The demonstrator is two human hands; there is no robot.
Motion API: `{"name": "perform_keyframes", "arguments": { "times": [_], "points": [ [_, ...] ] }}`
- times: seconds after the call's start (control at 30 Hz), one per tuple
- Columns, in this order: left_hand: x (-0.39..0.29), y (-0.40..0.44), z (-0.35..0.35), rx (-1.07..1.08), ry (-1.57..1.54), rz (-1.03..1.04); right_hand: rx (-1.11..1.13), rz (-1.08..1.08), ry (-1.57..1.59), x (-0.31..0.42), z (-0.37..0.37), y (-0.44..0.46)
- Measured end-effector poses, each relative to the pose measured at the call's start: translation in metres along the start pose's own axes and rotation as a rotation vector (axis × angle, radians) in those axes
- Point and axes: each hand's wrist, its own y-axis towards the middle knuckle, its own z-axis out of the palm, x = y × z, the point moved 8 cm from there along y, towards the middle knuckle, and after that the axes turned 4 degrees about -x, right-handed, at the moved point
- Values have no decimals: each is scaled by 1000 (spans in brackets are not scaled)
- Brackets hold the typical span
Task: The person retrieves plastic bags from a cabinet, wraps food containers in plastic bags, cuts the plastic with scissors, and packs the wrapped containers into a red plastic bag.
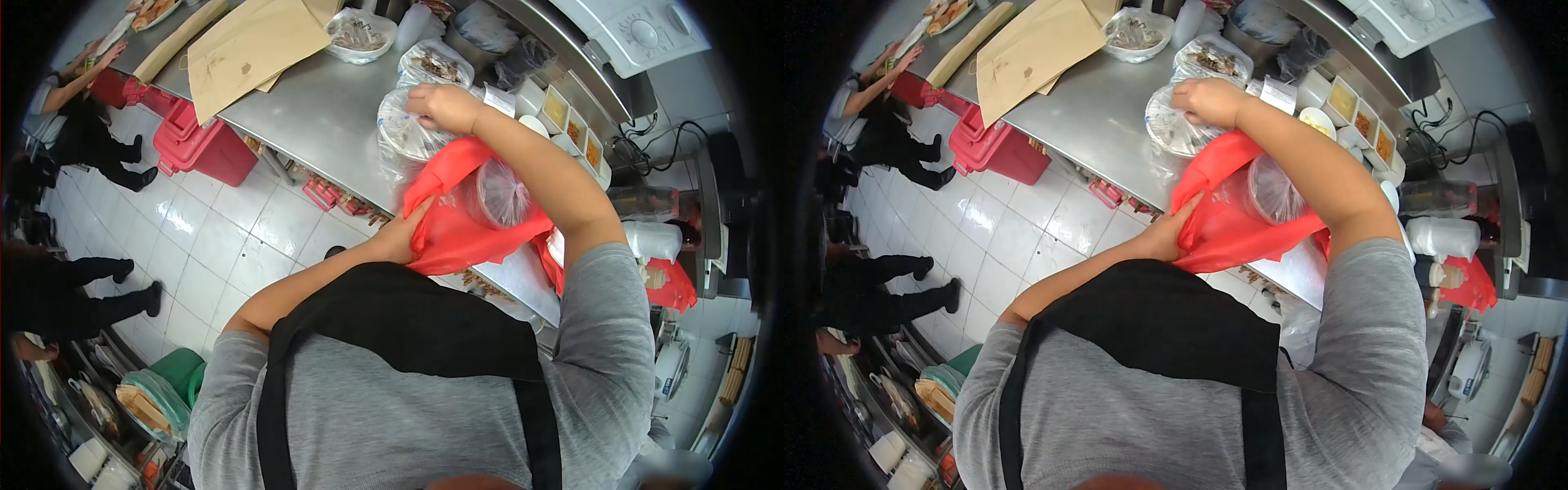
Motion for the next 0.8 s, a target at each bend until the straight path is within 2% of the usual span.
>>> {"name": "perform_keyframes", "arguments": {
  "times": [0.1,0.23,0.33,0.4,0.6,0.8],
  "points": [
    [2,2,-1,-15,-38,80,-6,60,-47,-2,10,5],
    [0,-1,-6,-25,44,62,8,54,-12,-3,8,7],
    [0,-2,-8,-24,14,67,-157,-70,27,4,-6,2],
    [3,-1,-7,36,-7,7,-133,-49,48,4,0,-1],
    [9,3,-5,-28,-3,64,-90,-12,30,10,3,1],
    [3,0,-7,8,32,-1,-60,42,-6,4,3,3]
  ]
}}
